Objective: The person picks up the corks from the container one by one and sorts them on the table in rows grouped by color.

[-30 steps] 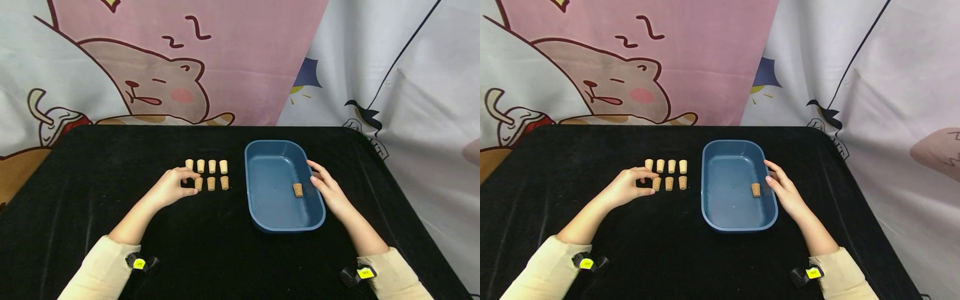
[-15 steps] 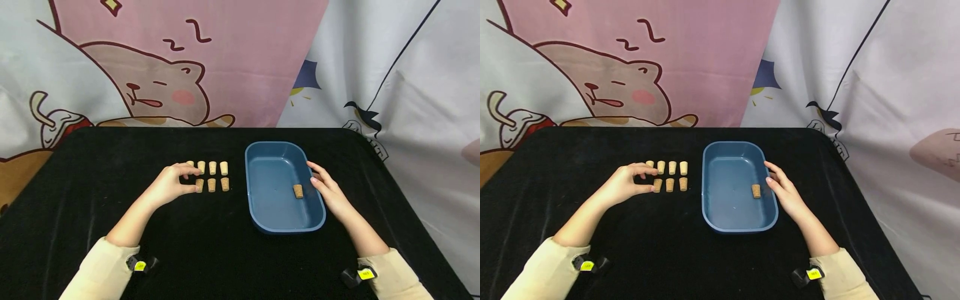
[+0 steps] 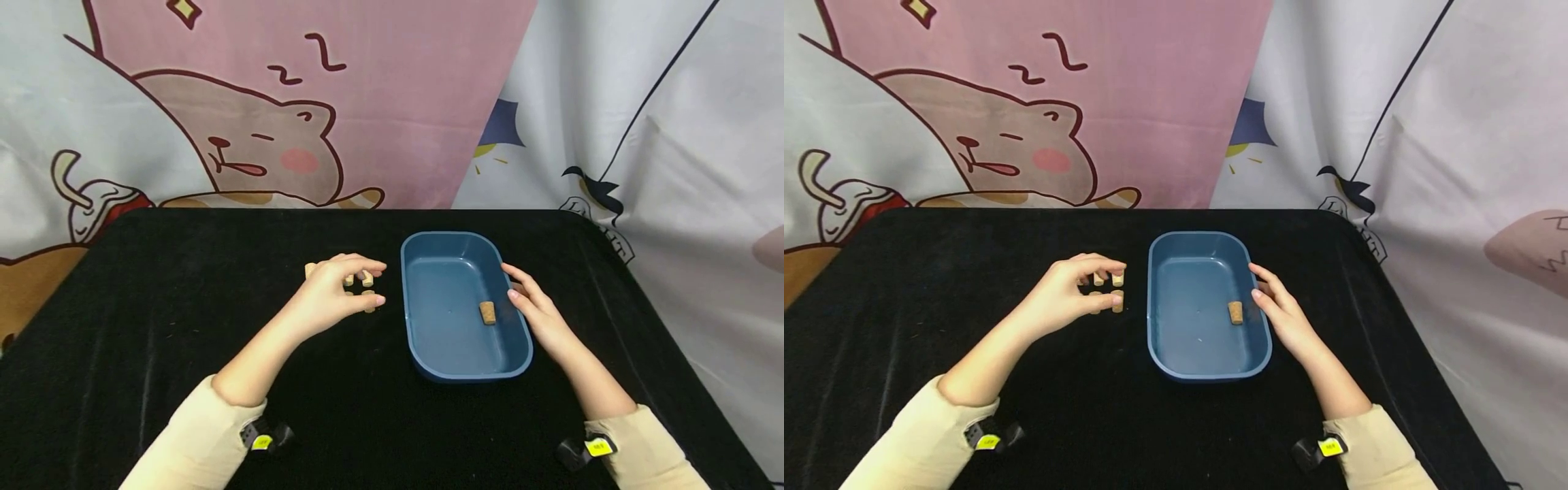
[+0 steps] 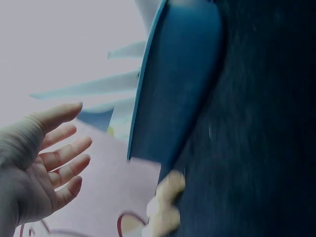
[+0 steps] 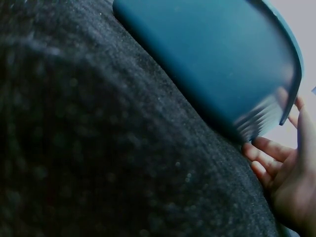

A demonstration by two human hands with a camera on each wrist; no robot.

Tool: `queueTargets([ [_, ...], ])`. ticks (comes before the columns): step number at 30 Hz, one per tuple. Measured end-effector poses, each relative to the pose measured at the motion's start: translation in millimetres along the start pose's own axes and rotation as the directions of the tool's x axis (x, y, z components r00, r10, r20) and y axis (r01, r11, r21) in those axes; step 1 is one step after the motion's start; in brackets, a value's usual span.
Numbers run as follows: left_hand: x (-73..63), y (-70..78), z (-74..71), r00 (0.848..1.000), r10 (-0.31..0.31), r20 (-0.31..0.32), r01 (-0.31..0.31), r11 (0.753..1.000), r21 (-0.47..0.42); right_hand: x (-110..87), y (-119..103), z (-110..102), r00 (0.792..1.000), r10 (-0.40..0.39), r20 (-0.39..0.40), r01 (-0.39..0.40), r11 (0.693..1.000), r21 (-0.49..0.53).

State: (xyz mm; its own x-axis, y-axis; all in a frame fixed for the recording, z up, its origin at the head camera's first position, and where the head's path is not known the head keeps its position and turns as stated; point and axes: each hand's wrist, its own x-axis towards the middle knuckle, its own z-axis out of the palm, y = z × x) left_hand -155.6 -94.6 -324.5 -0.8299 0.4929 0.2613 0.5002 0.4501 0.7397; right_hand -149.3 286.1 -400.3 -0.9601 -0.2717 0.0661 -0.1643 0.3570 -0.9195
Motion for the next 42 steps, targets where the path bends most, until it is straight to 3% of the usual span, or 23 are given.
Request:
queueTargets([
  [7, 24.2, 25.1, 29.9, 0.998, 0.025, 0.054, -0.025, 1.0, -0.006, 0.3, 1.2, -1.4, 1.0, 0.001, 0.004, -0.001, 1.0, 0.004],
  [15, 43.8, 39.8, 58.1, 0.987, 0.014, 0.16, -0.013, 1.0, -0.01, 1.1, 0.7, -0.5, 1.0, -0.004, 0.002, 0.004, 1.0, -0.008],
  [32, 82.2, 43.6, 106.1, 0.955, -0.011, 0.296, 0.005, 1.0, 0.021, 0.7, -1.3, 0.5, 1.0, -0.014, 0.009, 0.014, 1.0, -0.017],
  [42, 102.5, 43.3, 121.5, 0.914, -0.133, 0.382, 0.103, 0.99, 0.098, 1.0, 0.5, 0.3, 1.0, -0.017, 0.006, 0.017, 1.0, -0.017],
])
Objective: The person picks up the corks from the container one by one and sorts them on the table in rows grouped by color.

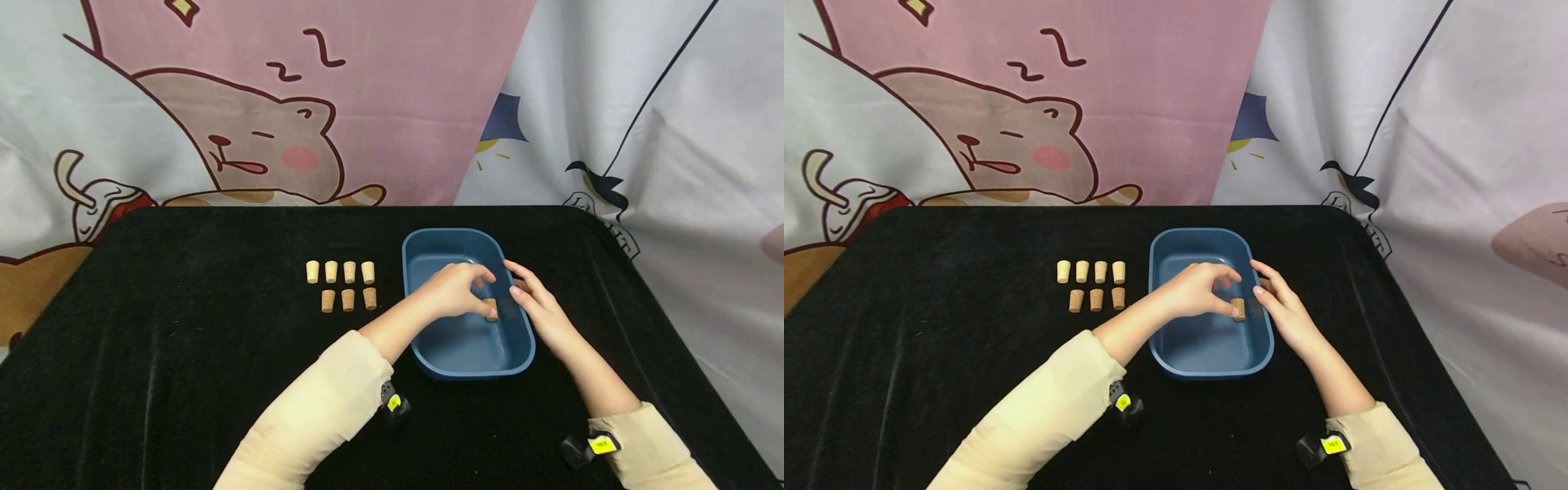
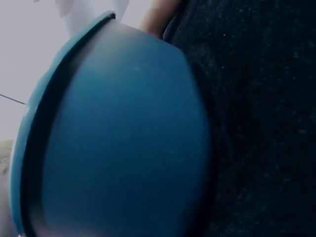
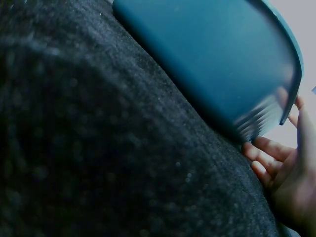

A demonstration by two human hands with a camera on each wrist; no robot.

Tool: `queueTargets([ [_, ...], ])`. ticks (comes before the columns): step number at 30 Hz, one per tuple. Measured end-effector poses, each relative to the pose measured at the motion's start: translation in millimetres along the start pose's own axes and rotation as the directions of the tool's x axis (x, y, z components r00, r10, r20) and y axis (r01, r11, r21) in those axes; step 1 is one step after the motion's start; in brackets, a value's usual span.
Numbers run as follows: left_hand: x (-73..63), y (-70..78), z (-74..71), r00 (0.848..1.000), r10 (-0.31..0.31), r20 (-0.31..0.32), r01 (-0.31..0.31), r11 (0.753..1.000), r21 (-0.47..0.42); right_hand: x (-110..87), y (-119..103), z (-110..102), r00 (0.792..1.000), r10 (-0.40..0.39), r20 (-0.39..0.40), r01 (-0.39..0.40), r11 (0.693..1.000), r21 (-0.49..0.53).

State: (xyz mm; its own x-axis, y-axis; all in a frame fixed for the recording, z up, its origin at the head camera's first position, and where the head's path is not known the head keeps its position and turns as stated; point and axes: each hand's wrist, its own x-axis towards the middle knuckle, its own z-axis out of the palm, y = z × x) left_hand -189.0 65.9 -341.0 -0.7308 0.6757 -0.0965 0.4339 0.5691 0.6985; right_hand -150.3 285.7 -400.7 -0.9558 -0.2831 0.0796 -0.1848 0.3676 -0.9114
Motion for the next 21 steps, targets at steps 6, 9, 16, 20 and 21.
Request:
queueTargets([
  [6, 9.7, -1.8, 5.1, 0.999, -0.038, 0.037, 0.04, 0.999, -0.035, 0.5, 1.0, -0.3, 1.0, -0.003, 0.003, 0.003, 1.0, 0.006],
  [9, 12.8, -4.4, 9.7, 0.997, -0.058, 0.05, 0.059, 0.998, -0.028, 0.4, 1.2, -0.9, 1.0, -0.015, 0.005, 0.015, 1.0, 0.009],
  [16, 16.4, -7.1, 17.7, 0.996, -0.035, 0.08, 0.032, 0.999, 0.043, -0.2, 0.3, -1.1, 1.0, -0.015, 0.006, 0.015, 1.0, 0.007],
  [20, 18.2, -7.9, 20.3, 0.995, -0.021, 0.095, 0.014, 0.997, 0.071, -0.5, 0.5, -0.9, 1.0, -0.012, 0.009, 0.012, 1.0, 0.005],
  [21, 18.7, -8.0, 20.7, 0.995, -0.021, 0.096, 0.014, 0.997, 0.073, -0.4, 0.4, -0.8, 1.0, -0.013, 0.009, 0.013, 1.0, 0.006],
])
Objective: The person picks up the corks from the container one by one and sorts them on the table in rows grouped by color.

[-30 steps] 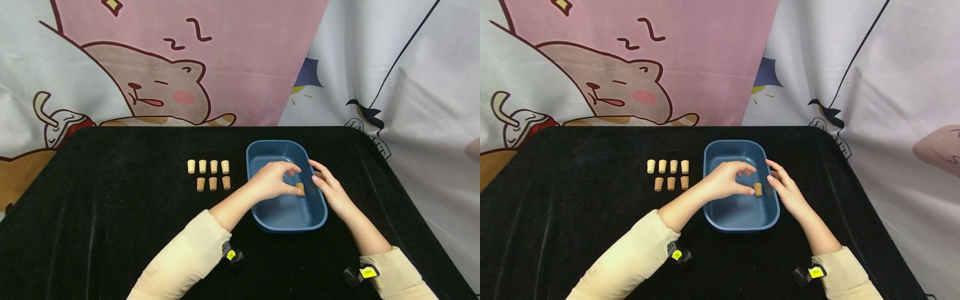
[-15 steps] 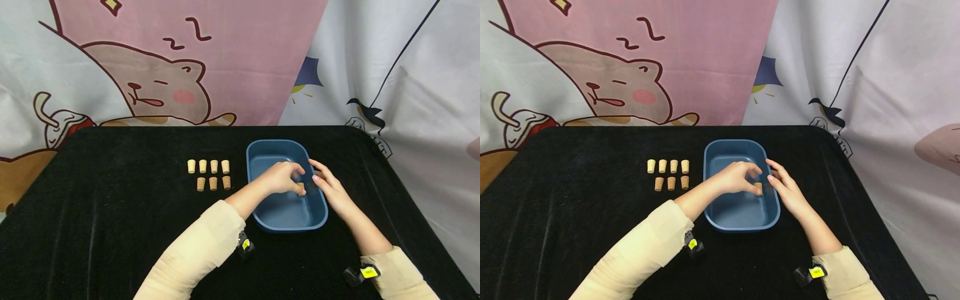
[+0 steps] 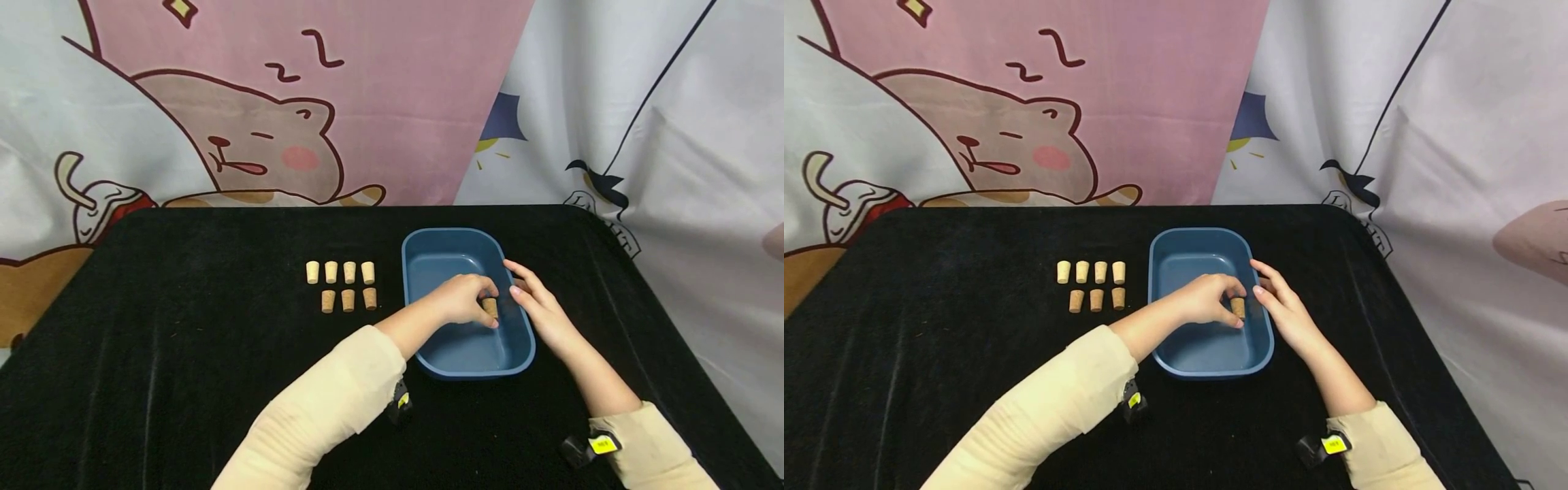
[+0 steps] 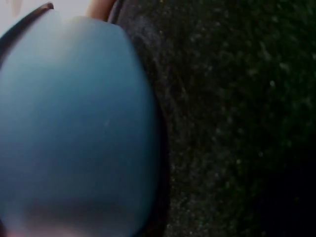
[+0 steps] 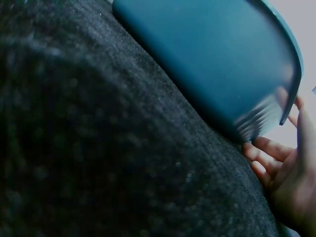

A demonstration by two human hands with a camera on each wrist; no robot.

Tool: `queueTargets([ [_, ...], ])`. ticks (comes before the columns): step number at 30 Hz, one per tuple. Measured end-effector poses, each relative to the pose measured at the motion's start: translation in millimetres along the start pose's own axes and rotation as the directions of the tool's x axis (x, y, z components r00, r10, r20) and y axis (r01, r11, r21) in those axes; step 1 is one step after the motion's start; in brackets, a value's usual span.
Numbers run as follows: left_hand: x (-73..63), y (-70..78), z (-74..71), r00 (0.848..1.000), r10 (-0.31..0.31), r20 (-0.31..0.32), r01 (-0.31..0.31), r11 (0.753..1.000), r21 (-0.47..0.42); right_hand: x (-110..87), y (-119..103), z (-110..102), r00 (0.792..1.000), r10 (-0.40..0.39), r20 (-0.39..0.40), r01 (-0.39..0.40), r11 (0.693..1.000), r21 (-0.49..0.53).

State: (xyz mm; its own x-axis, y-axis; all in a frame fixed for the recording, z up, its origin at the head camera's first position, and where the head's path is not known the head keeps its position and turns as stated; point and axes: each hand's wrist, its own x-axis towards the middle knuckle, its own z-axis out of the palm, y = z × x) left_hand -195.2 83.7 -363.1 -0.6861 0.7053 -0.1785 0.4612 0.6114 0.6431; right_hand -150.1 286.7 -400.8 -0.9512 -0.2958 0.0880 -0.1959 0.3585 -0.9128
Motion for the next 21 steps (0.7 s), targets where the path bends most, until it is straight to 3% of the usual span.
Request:
queueTargets([
  [12, 5.8, 4.8, 6.7, 1.0, -0.002, -0.03, 0.006, 0.99, 0.139, -0.6, 0.2, -2.1, 1.0, 0.004, -0.013, -0.004, 1.0, -0.001],
  [21, 2.7, 2.4, 2.4, 1.0, 0.006, -0.011, -0.004, 0.995, 0.099, 0.3, 0.9, -0.8, 1.0, 0.0, 0.0, 0.0, 1.0, 0.022],
])
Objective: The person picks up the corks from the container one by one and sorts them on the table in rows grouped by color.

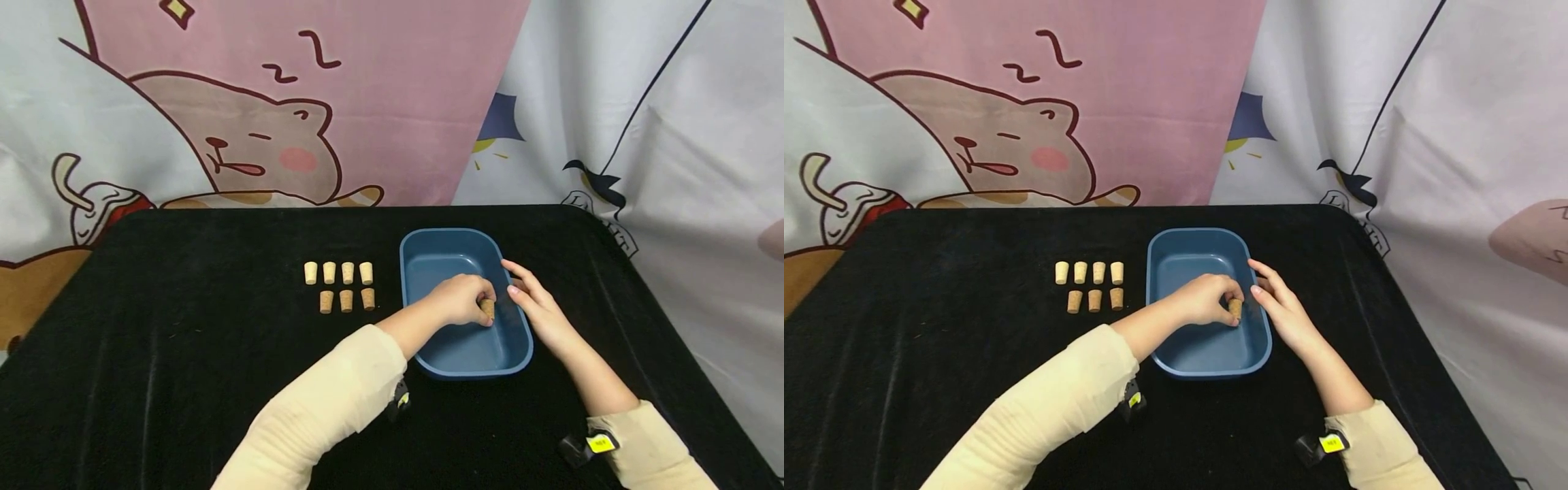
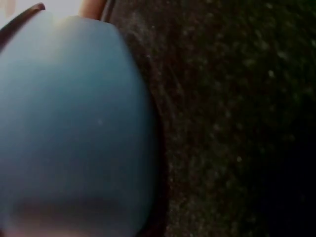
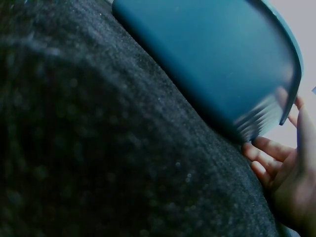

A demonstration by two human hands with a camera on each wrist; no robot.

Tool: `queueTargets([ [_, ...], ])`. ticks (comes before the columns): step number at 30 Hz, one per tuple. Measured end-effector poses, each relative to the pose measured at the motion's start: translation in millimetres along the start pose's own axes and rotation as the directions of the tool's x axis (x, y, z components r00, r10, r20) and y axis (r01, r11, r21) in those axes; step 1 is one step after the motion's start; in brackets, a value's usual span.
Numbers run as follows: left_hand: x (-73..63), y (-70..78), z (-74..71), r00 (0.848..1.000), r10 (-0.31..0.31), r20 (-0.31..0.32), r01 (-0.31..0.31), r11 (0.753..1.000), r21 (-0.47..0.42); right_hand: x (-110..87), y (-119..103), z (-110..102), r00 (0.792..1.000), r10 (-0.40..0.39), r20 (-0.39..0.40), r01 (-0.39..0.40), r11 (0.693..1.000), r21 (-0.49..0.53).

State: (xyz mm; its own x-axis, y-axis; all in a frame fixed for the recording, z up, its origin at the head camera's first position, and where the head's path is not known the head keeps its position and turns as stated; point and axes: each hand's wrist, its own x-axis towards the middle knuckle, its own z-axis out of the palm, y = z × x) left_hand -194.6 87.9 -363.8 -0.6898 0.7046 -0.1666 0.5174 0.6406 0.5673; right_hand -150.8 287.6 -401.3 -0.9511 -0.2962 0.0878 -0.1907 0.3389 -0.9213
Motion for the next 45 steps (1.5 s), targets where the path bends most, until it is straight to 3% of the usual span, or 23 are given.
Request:
queueTargets([
  [6, -4.0, -3.3, -4.8, 0.999, 0.029, -0.018, -0.03, 0.999, -0.042, 0.0, 1.1, 0.8, 1.0, 0.011, -0.001, -0.011, 1.0, -0.004],
  [17, -14.8, -4.9, -20.4, 0.987, 0.084, -0.135, -0.104, 0.983, -0.148, 1.2, 0.7, 1.6, 1.0, 0.001, -0.013, -0.001, 1.0, -0.019],
  [31, -38.5, 1.3, -31.9, 0.956, 0.114, -0.27, -0.184, 0.95, -0.253, 1.7, 1.3, 1.5, 1.0, 0.013, -0.017, -0.013, 0.999, -0.03],
  [45, -75.7, 5.8, -46.8, 0.921, 0.183, -0.344, -0.278, 0.927, -0.251, 1.4, -0.6, 3.0, 0.999, 0.028, -0.022, -0.028, 0.999, -0.028],
])
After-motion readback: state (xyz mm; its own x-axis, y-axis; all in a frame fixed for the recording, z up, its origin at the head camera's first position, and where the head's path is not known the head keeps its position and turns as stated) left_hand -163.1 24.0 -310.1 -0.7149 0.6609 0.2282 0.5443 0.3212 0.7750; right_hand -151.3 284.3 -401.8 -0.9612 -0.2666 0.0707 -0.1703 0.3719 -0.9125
